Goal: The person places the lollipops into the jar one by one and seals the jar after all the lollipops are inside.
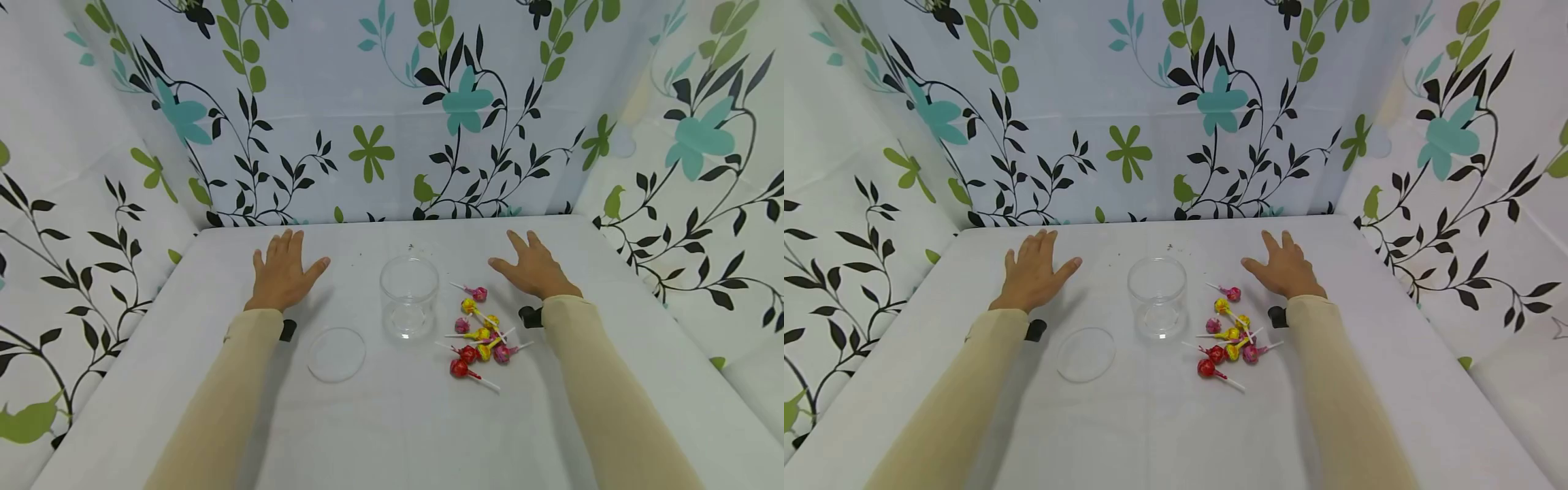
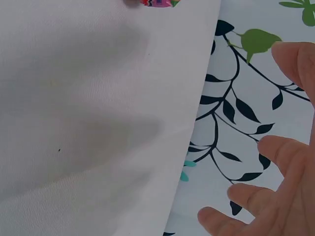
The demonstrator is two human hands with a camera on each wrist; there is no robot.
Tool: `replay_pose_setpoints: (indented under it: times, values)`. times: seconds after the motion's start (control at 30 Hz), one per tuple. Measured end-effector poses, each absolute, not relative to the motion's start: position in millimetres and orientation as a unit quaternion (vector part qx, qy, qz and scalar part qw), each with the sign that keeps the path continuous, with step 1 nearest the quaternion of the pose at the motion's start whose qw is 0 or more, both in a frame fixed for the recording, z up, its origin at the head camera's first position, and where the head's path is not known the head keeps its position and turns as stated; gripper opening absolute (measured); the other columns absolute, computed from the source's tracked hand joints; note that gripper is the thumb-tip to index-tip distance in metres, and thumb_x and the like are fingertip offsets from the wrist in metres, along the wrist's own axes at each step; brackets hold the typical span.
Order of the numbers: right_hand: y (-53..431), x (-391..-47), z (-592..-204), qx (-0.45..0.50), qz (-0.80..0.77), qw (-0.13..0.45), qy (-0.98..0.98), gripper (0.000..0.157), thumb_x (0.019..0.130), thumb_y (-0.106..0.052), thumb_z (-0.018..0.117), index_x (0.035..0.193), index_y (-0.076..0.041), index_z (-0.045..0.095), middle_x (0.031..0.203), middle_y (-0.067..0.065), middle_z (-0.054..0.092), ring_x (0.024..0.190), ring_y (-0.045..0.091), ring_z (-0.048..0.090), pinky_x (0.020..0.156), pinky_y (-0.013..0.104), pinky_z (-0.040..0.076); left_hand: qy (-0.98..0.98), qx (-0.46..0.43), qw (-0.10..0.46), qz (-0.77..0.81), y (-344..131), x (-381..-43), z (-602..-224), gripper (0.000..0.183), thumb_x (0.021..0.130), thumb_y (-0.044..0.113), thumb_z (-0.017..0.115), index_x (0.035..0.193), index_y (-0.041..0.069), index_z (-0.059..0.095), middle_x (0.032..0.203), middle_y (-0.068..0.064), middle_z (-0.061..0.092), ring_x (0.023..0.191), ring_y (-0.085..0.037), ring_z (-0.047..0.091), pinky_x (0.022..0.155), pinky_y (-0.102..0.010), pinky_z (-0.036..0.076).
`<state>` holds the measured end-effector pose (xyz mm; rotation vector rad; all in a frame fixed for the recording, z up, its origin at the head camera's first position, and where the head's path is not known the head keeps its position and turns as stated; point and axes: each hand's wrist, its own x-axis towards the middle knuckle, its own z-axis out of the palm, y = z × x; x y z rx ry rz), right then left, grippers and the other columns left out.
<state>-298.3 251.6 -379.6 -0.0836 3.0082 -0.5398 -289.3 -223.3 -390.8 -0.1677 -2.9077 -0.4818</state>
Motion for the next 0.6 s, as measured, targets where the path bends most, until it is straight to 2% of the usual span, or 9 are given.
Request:
replay_pose_setpoints:
  times: [0.2, 0.37, 0.43, 0.6]
  values:
    - [242.7, -297.7, -378.3, -0.049, -0.203, 0.07, 0.976, 0.087, 0.101, -0.056, 0.057, 0.164, -0.006, 0.026, 0.165, 0.034, 0.022, 0.147, 0.055, 0.03, 0.115, 0.072, 0.029, -0.972, -0.071, 0.105, -0.198, -220.6, -288.0, -391.5, 0.096, 0.1, 0.07, 0.048, 0.165, 0.006, 0.02, 0.17, -0.024, 0.021, 0.155, -0.046, 0.02, 0.118, -0.075, 0.009]
    - [234.5, -296.4, -377.5, -0.063, -0.237, 0.109, 0.963, 0.07, 0.099, -0.044, 0.066, 0.154, -0.006, 0.044, 0.149, 0.03, 0.048, 0.129, 0.047, 0.052, 0.104, 0.063, 0.048, -0.959, -0.094, 0.117, -0.24, -211.2, -282.4, -390.3, 0.096, 0.1, 0.066, 0.053, 0.165, 0.004, 0.019, 0.167, -0.024, 0.028, 0.152, -0.047, 0.028, 0.12, -0.07, 0.019]
    - [231.6, -297.3, -378.4, -0.07, -0.243, 0.129, 0.959, 0.063, 0.098, -0.04, 0.069, 0.148, -0.006, 0.051, 0.14, 0.028, 0.056, 0.119, 0.044, 0.058, 0.098, 0.058, 0.053, -0.953, -0.1, 0.109, -0.264, -206.8, -280.0, -390.2, 0.098, 0.099, 0.067, 0.053, 0.166, 0.006, 0.017, 0.168, -0.023, 0.026, 0.153, -0.045, 0.027, 0.121, -0.068, 0.019]
    - [225.7, -299.5, -380.8, -0.092, -0.242, 0.17, 0.951, 0.047, 0.096, -0.034, 0.072, 0.133, -0.006, 0.064, 0.126, 0.022, 0.064, 0.109, 0.037, 0.061, 0.096, 0.054, 0.054, -0.935, -0.109, 0.074, -0.328, -193.1, -272.2, -390.1, 0.101, 0.097, 0.072, 0.053, 0.168, 0.014, 0.011, 0.172, -0.016, 0.019, 0.157, -0.04, 0.021, 0.123, -0.064, 0.021]
